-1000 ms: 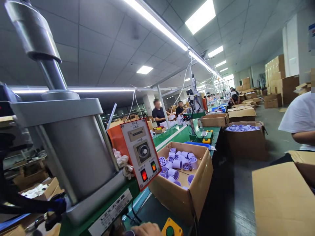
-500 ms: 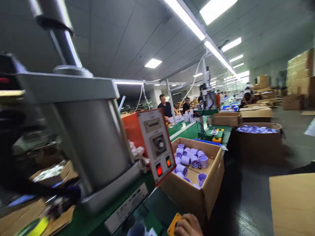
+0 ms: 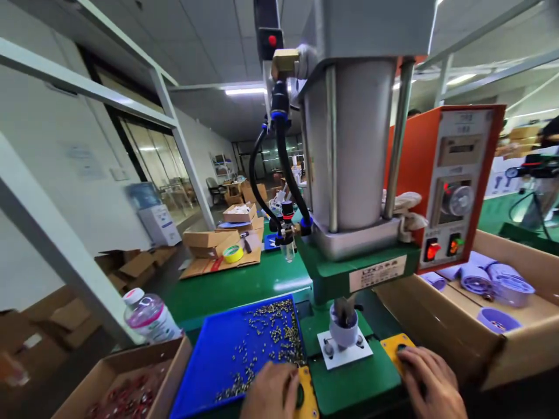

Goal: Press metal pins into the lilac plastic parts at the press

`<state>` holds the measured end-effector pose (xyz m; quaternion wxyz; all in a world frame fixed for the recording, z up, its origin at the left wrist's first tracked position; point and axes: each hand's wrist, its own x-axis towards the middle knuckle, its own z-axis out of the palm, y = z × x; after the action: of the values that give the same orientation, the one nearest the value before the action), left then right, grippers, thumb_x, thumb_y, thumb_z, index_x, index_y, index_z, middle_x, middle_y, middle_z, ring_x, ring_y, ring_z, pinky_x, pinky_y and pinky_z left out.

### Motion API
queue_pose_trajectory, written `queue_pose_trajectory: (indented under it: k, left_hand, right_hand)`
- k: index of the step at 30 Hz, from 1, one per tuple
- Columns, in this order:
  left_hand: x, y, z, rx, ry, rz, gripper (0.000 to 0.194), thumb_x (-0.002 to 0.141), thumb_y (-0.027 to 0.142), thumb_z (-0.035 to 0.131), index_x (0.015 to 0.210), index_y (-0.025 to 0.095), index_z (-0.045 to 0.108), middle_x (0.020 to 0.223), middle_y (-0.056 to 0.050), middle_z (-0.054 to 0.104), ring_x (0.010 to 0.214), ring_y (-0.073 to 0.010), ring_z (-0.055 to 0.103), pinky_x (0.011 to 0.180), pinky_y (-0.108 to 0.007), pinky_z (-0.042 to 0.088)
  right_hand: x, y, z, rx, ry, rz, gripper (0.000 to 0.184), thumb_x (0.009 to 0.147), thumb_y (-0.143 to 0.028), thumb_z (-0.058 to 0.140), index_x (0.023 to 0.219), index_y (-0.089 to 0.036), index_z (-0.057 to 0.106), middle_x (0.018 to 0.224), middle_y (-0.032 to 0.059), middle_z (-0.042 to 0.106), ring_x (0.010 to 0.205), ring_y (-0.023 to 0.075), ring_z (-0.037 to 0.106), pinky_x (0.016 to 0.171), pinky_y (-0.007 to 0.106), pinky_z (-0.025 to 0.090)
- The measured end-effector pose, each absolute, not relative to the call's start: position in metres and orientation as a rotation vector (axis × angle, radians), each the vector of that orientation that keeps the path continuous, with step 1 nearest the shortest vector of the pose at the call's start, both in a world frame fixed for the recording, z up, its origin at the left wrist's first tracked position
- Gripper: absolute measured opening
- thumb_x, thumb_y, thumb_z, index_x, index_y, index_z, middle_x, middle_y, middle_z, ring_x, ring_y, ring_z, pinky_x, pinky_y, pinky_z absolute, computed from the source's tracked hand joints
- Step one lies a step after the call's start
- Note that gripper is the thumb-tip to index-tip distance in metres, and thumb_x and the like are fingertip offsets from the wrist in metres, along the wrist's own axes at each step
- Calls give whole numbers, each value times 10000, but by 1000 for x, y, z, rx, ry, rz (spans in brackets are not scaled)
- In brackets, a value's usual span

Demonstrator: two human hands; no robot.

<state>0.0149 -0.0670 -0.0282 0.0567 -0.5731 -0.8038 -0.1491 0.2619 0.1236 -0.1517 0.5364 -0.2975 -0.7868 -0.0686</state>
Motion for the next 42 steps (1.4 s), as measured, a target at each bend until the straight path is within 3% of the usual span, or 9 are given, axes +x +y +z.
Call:
queue_pose_trajectory:
  k: [3, 6, 11, 17, 24, 29, 36, 39, 42]
  left_hand:
    - [-10, -46, -6, -1602, -2729, -290, 320, 909, 249, 354, 1053, 192, 634, 1064, -100, 702, 1009, -223, 639, 880, -353, 480]
    - [-24, -22, -4, -1689, -2802, -139, 222, 815, 195, 464, 924, 157, 654, 980, -138, 713, 963, -277, 651, 809, -370, 473]
    - [-16, 2, -16, -1839, -2826, -167, 182, 780, 157, 477, 841, 198, 644, 977, -99, 719, 941, -202, 658, 780, -276, 448]
    - [-11, 3, -26, -1792, -2864, -324, 200, 742, 102, 454, 784, 200, 622, 958, -79, 713, 895, -188, 639, 733, -270, 413]
    - [-13, 2, -37, -1694, -2904, -553, 201, 759, 84, 444, 733, 196, 609, 848, -17, 709, 827, -142, 624, 696, -230, 383]
    - [-15, 2, -41, -1623, -2915, -641, 181, 791, 92, 460, 733, 189, 601, 787, -20, 696, 778, -139, 616, 695, -222, 384]
    - [-13, 6, -37, -1667, -2887, -707, 208, 801, 106, 441, 746, 206, 614, 793, -12, 703, 775, -139, 628, 698, -220, 398]
    - [-11, 7, -35, -1684, -2894, -722, 202, 814, 144, 432, 784, 211, 621, 842, -20, 711, 811, -149, 635, 732, -232, 414]
    - [-9, 9, -37, -1683, -2888, -744, 207, 825, 192, 422, 836, 210, 628, 909, -39, 713, 865, -165, 632, 785, -252, 421]
  right_hand:
    - [260, 124, -158, -745, -1893, -136, 172, 910, -299, 472, 978, -221, 610, 939, 79, 685, 876, 257, 617, 742, 399, 479]
    - [257, 124, -163, -794, -1898, -111, 189, 910, -268, 472, 1043, -228, 601, 1024, 86, 671, 931, 254, 626, 766, 397, 496]
    - [251, 126, -158, -925, -1807, 38, 344, 906, -319, 479, 1237, -229, 504, 1263, 111, 581, 1113, 282, 591, 861, 426, 497]
    - [224, 115, -107, -863, -1684, 540, 437, 895, -312, 493, 1320, -255, 410, 1262, 90, 569, 1141, 253, 578, 951, 416, 480]
    - [171, 108, -35, -400, -1718, 1188, 715, 807, -283, 622, 1424, -252, 263, 1291, 95, 551, 1171, 221, 559, 989, 359, 455]
    - [160, 89, -46, -446, -1446, 1150, 789, 774, -270, 656, 1430, -270, 217, 1320, 108, 527, 1181, 238, 557, 981, 362, 471]
    - [185, 64, -53, -361, -1587, 912, 905, 701, -178, 703, 1444, -274, 196, 1296, 119, 561, 1159, 268, 583, 970, 388, 496]
    - [206, 57, -50, -245, -1708, 807, 843, 714, -180, 695, 1427, -265, 254, 1289, 114, 553, 1179, 268, 560, 1000, 384, 461]
    - [222, 49, -76, -35, -2093, 885, 603, 787, -216, 629, 1343, -286, 405, 1236, 87, 590, 1117, 238, 577, 970, 357, 461]
